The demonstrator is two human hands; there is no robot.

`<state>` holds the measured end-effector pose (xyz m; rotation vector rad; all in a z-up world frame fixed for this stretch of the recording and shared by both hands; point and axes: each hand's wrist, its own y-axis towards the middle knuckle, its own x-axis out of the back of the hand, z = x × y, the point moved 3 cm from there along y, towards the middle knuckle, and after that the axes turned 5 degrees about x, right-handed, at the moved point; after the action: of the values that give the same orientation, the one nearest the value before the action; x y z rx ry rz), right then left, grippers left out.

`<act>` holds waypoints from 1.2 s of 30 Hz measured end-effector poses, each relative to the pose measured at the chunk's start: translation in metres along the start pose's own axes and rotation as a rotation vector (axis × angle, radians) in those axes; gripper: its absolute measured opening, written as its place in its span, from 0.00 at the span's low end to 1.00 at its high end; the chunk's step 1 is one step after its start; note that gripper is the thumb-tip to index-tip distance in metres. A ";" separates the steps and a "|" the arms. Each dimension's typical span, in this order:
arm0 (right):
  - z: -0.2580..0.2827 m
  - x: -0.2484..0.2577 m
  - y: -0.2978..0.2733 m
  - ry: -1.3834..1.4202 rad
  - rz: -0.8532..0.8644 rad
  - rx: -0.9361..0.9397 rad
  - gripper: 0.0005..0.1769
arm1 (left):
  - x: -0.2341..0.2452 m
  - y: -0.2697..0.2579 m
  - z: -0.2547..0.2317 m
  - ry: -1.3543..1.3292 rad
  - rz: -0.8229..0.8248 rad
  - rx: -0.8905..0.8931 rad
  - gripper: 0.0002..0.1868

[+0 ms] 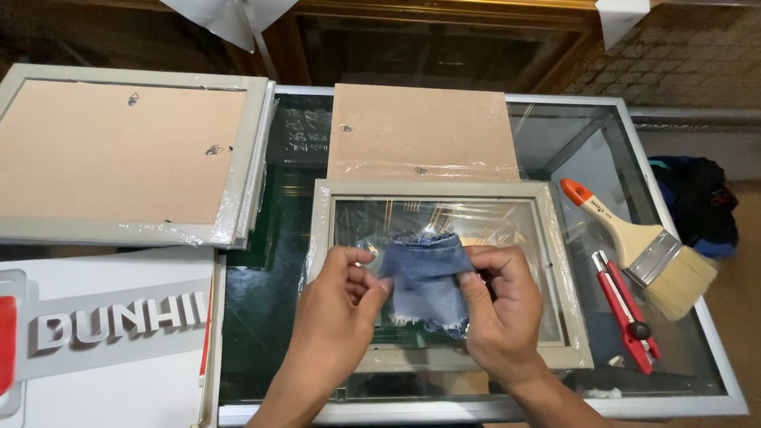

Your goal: Cleaning a picture frame using a brush and a cloth on a workshop counter.

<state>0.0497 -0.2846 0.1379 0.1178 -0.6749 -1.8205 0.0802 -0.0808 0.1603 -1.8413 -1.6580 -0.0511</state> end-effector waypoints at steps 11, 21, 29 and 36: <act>-0.006 -0.034 -0.008 0.969 0.077 -0.588 0.12 | -0.032 -0.013 0.022 -0.795 0.265 -0.318 0.32; -0.011 -0.038 0.006 0.156 0.191 -0.306 0.17 | -0.020 -0.024 -0.010 -0.396 0.277 -0.536 0.32; -0.056 0.063 0.076 -0.486 0.250 -0.294 0.24 | 0.016 0.041 0.015 0.093 -0.007 -0.245 0.32; -0.136 0.110 0.096 -0.841 0.331 -0.463 0.19 | 0.012 0.090 0.024 0.481 -0.152 -0.191 0.26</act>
<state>0.1450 -0.4559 0.0998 -1.0540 -0.7556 -1.6139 0.1541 -0.0572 0.1075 -1.6617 -1.4779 -0.6839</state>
